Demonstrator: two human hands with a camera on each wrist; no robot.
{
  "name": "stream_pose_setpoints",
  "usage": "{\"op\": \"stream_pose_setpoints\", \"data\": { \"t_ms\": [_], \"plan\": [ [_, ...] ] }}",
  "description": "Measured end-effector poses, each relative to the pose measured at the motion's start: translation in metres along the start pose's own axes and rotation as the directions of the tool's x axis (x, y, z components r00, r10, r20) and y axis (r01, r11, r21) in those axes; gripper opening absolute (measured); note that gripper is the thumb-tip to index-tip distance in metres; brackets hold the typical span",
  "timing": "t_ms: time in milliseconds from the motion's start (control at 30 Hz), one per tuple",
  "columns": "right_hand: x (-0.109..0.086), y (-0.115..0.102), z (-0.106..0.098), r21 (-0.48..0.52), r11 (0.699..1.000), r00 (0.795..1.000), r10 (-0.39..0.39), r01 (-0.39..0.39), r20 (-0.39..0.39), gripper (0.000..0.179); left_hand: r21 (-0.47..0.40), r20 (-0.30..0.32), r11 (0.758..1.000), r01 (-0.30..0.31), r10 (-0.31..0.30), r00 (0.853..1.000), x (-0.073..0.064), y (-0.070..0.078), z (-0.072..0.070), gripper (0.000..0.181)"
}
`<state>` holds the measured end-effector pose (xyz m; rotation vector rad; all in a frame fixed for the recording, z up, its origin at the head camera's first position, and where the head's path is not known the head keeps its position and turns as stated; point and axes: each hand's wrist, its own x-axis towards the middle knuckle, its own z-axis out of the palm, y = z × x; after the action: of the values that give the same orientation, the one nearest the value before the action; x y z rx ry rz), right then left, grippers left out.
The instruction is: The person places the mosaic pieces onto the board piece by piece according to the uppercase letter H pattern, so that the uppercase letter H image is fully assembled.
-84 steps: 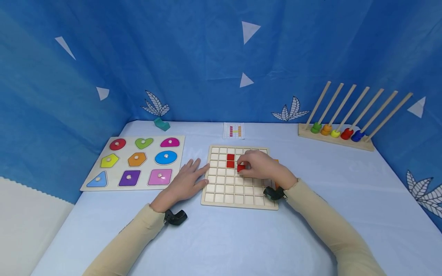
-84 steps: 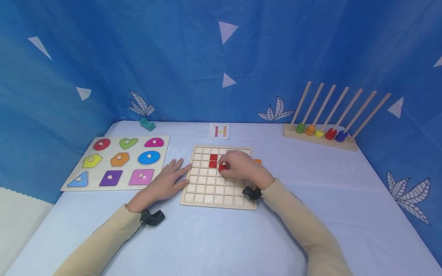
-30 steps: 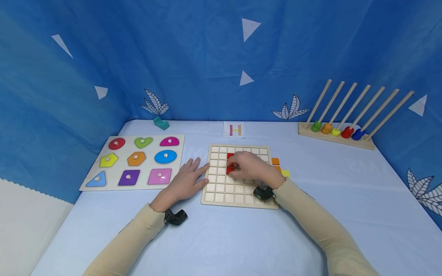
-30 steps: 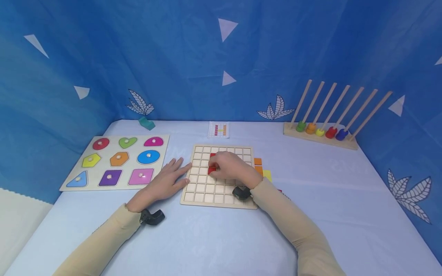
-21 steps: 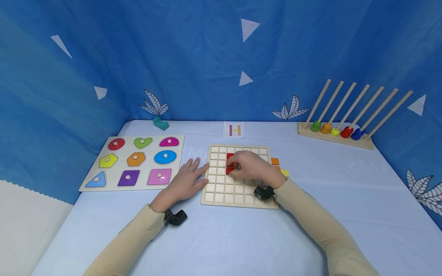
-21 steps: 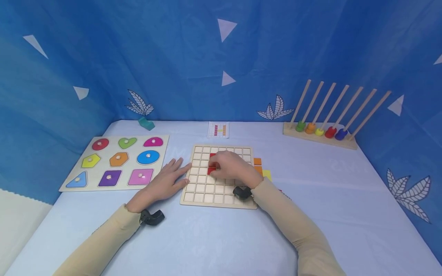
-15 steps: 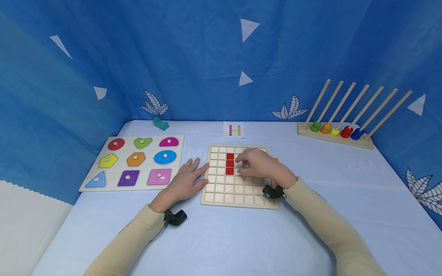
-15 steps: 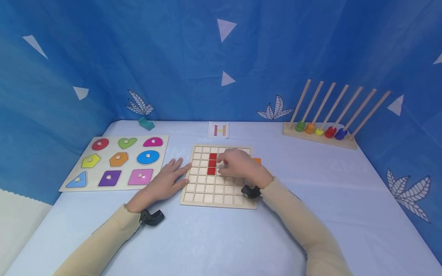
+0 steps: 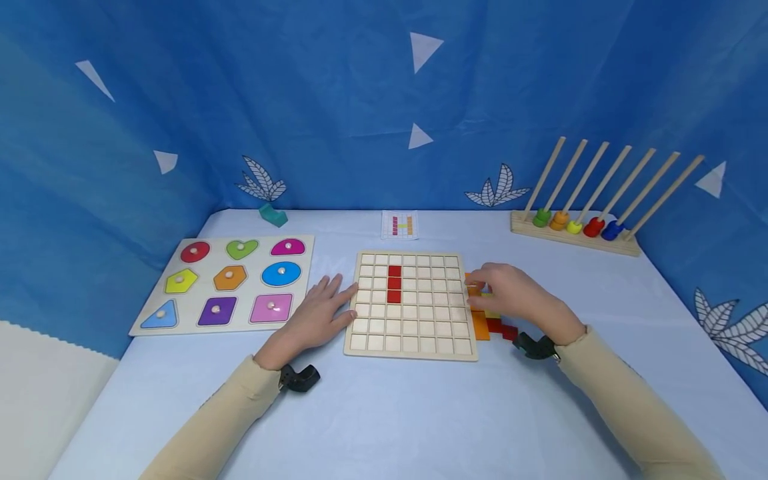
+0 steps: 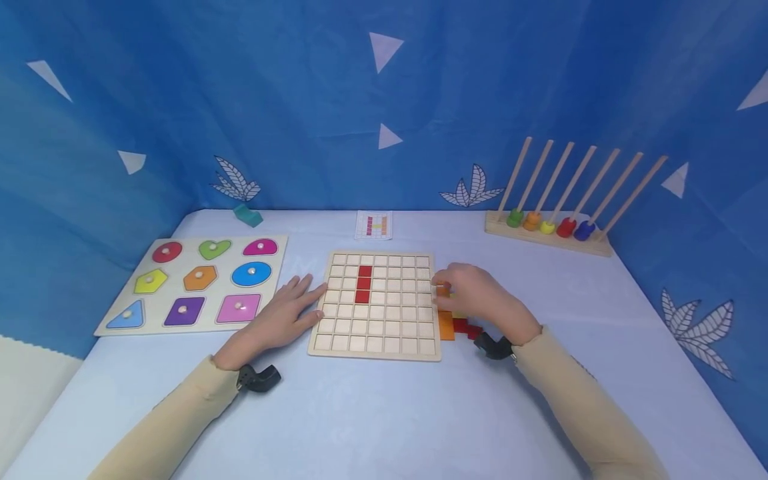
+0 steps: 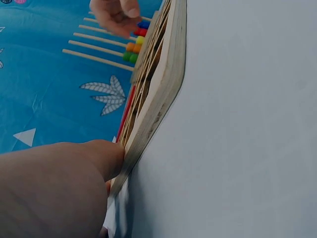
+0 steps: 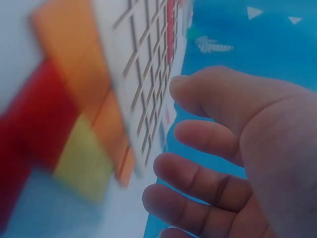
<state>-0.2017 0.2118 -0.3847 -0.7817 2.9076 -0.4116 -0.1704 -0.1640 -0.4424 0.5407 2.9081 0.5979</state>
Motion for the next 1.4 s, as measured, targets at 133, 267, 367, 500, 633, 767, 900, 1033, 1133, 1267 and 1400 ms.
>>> {"op": "stream_pose_setpoints", "data": {
  "t_ms": [133,267,367,500,633,767,900,1033,1133,1267,1400],
  "plan": [
    [-0.018,0.008,-0.001,-0.011,0.999,0.999,0.035,-0.035,-0.001,0.033,-0.004,-0.003,1.0,-0.004,0.004,1.0,0.0,-0.001,0.0,0.063],
    [-0.033,0.015,0.0,-0.006,0.998,0.998,0.068,-0.068,0.003,0.038,-0.001,-0.008,1.0,-0.008,0.008,1.0,-0.001,-0.002,0.0,0.063],
    [-0.041,0.019,0.001,0.009,0.996,0.996,0.086,-0.086,0.004,0.04,-0.003,-0.012,1.0,-0.01,0.01,1.0,-0.001,-0.002,0.0,0.063],
    [-0.048,0.023,0.002,0.02,0.995,0.995,0.096,-0.096,0.004,0.044,-0.002,-0.018,1.0,-0.013,0.013,1.0,-0.002,-0.003,0.0,0.063],
    [-0.052,0.025,0.005,0.014,0.995,0.995,0.1,-0.1,0.0,0.044,-0.001,-0.02,1.0,-0.014,0.014,1.0,-0.002,-0.002,-0.001,0.063],
    [-0.055,0.027,0.008,0.003,0.995,0.995,0.098,-0.098,-0.006,0.044,0.0,-0.021,1.0,-0.017,0.017,1.0,-0.002,-0.001,-0.001,0.063],
    [-0.058,0.027,0.01,0.001,0.995,0.995,0.101,-0.101,-0.008,0.045,-0.001,-0.022,1.0,-0.018,0.018,1.0,-0.002,-0.002,-0.001,0.063],
    [-0.061,0.027,0.011,-0.003,0.995,0.995,0.099,-0.099,-0.011,0.046,0.002,-0.018,1.0,-0.017,0.017,1.0,-0.001,-0.002,-0.001,0.063],
    [-0.063,0.028,0.012,-0.01,0.996,0.996,0.093,-0.093,-0.016,0.046,0.003,-0.013,1.0,-0.014,0.014,1.0,0.0,-0.002,-0.002,0.063],
    [-0.066,0.029,0.013,-0.008,0.995,0.995,0.096,-0.096,-0.015,0.046,0.004,-0.011,1.0,-0.017,0.017,1.0,0.0,-0.002,-0.002,0.063],
    [-0.069,0.031,0.015,-0.009,0.994,0.994,0.106,-0.106,-0.023,0.047,0.002,-0.009,1.0,-0.021,0.021,1.0,0.0,-0.001,-0.001,0.063]
  ]
}}
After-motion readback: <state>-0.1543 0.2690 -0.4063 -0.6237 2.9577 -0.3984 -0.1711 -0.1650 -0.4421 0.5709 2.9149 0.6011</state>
